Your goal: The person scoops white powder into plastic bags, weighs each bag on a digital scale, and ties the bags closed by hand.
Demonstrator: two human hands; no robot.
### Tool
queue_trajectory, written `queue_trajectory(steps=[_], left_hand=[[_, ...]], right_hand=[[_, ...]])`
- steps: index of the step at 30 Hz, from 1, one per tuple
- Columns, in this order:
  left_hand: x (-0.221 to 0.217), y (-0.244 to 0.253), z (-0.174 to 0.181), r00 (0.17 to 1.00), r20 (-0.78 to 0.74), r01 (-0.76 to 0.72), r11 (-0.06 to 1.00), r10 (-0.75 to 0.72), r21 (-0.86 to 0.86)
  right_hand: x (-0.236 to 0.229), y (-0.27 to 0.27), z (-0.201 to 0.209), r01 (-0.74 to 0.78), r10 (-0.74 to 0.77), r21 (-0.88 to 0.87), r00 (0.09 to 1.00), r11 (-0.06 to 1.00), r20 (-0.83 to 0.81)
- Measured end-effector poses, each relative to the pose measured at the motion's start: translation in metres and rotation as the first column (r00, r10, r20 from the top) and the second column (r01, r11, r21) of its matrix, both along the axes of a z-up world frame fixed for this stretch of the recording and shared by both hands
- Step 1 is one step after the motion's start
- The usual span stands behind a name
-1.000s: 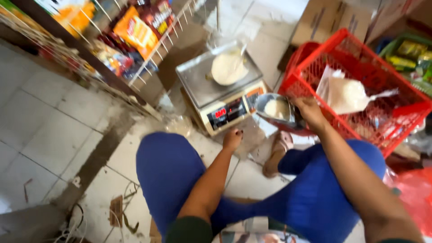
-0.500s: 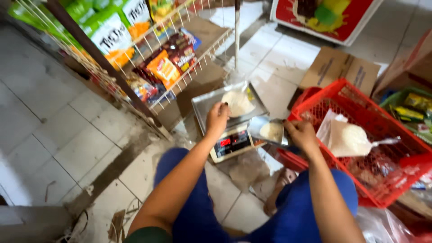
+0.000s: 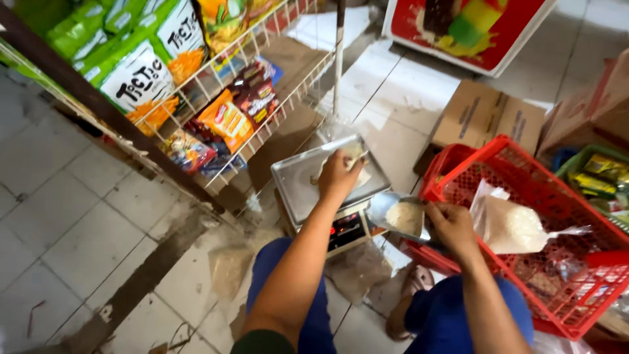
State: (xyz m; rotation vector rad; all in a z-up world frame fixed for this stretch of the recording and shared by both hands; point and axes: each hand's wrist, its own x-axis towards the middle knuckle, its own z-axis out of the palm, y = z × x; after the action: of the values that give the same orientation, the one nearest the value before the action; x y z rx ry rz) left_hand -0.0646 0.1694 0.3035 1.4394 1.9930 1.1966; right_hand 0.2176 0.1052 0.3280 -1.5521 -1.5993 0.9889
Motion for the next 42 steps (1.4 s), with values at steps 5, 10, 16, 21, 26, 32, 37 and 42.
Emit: queue_trajectory(steps=[5,10,16,21,26,32,37,42], left_hand=[[-0.01,0.017,-0.015,0.963,0.271,0.013,0.999,-0.002,-0.04],[-0.012,0.005,0.0,0.99,0.056,0.132,0.984,-0.126,-0.117],[0.003,-0.008,-0.004,0.952,-0.289,0.123,0.99,-0.099,0.067],[-0.001,0.003,-0.019,0.963,-0.262,0.058,0.998,-0.058,-0.005],[-0.012,0.002,-0.013,0.995,-0.09,0.045,0.996,-0.052,-0.083],[-0.021,0.01,-0.018,0.998,-0.058,0.019,0.999,-0.021,-0.027],[-0.025,0.019,-0.023,0.999,0.046,-0.017,0.995,0.013,0.094],[-0.027,0.019,-0.021,0.991,0.13,-0.023,0.991,0.005,0.133]], right_hand=[[-0.011,0.005,0.006,0.007,-0.013,0.051,0.994,0.999,0.112],[-0.016,0.008,-0.004,0.02,-0.023,-0.048,0.998,0.999,-0.066],[-0.015,0.01,-0.017,0.005,-0.018,-0.078,0.985,0.997,-0.169],[-0.015,0.007,-0.017,0.025,-0.038,-0.071,0.981,0.997,-0.188],[-0.016,0.005,-0.015,0.032,-0.055,-0.104,0.972,0.994,-0.226],[-0.041,0.009,0.058,0.073,-0.063,-0.128,0.995,0.989,0.077],[-0.078,0.058,0.115,-0.105,0.044,0.116,0.899,0.988,0.436],[-0.1,0.096,0.121,-0.217,-0.01,0.244,0.728,0.945,0.686]])
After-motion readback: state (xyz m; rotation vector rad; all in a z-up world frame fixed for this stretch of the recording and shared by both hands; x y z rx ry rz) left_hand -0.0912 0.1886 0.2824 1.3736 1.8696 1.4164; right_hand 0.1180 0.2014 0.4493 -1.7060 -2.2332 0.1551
